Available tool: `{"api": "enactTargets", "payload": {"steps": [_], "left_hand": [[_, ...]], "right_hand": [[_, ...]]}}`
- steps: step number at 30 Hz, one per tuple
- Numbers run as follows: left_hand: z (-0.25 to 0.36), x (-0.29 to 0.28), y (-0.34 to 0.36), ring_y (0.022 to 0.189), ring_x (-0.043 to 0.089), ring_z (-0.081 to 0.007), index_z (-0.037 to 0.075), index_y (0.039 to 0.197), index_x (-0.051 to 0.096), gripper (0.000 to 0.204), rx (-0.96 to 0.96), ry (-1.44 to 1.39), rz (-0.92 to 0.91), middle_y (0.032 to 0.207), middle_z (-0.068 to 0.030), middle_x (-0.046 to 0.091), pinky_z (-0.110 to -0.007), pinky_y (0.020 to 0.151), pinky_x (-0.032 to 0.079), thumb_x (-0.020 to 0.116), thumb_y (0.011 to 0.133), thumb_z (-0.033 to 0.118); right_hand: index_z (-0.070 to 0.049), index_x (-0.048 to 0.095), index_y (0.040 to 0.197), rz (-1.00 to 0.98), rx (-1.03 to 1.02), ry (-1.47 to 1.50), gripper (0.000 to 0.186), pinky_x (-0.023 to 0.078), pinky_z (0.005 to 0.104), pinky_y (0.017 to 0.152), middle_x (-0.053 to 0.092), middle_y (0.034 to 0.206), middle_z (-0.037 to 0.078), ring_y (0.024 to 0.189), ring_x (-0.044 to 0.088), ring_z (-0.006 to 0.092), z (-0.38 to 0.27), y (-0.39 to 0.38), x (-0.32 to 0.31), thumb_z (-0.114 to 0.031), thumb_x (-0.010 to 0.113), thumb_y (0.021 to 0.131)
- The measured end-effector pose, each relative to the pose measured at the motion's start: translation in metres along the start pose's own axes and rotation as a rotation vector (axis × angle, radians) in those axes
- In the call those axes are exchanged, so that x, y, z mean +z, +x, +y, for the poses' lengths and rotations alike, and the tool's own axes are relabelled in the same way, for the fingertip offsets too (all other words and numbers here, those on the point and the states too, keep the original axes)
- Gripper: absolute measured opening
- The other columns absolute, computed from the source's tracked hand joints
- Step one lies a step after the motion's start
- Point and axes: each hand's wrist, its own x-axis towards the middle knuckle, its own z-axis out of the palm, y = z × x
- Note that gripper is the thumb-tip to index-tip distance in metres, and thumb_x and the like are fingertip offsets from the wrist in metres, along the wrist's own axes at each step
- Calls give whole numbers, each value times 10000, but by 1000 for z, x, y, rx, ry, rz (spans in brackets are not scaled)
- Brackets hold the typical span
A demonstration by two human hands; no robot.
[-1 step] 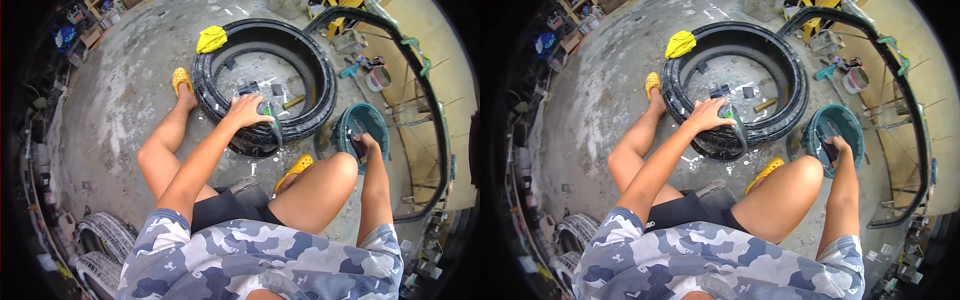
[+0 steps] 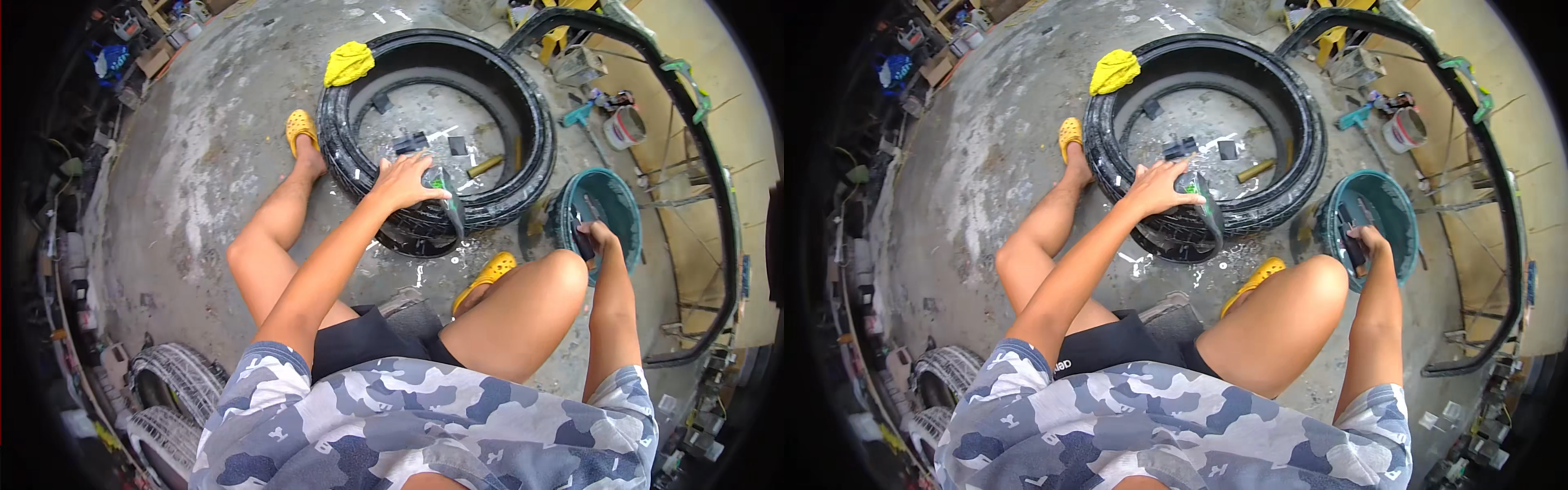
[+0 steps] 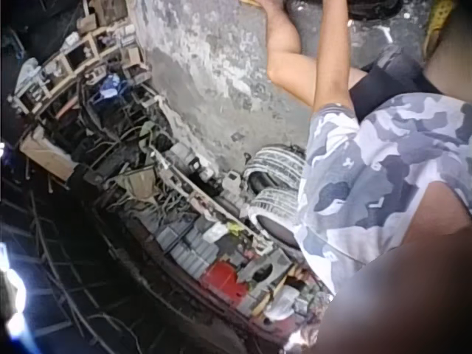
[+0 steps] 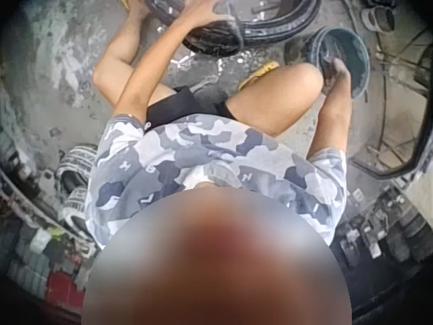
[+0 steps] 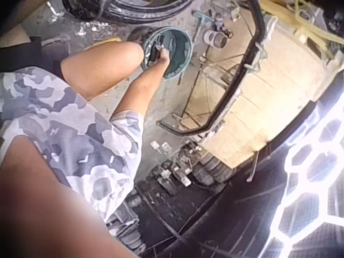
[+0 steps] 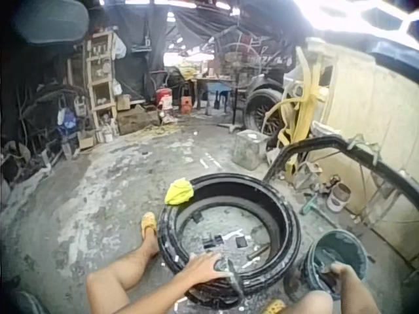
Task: Cleaning and repairing a bicycle or motorcycle inner tube and tire.
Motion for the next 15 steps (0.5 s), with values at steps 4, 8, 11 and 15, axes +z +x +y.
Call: {"api": "enactTargets", "payload": {"steps": [4,8,11,15], "left_hand": [[24,-34,-12,1065,592,-274,127,1003,672,514,-129,-35,-198,1055,-111,663,-452,842,354,512,904,606],[38,-32,-16,1084,585,-294,108,1019,653,456,-73,-200,-324,1098,-107,647,-516,932,331,443,985,511],[27,-45,-33,941,599,-222,84,982,628,431,-170,-183,-460,944,-74,630,-422,881,382,465,992,484],[33,-41,-20,686,476,-123,56,898,617,394,-176,-290,-418,672,-35,512,-336,695,414,528,982,430]], "right_hand": [[-107,545,774,-75,-6,-22,142,338,362,461,530,629,28,504,461,181,93,52,11,-176,659,826],[-72,603,881,-6,122,65,165,432,271,649,619,793,83,614,517,238,98,118,0,-234,625,855],[-14,627,986,-409,-110,597,286,520,311,724,670,884,111,745,644,243,60,77,46,-271,569,876],[43,608,1058,-369,-572,506,361,558,327,774,683,934,146,825,677,245,-29,-37,24,-254,618,853]]}}
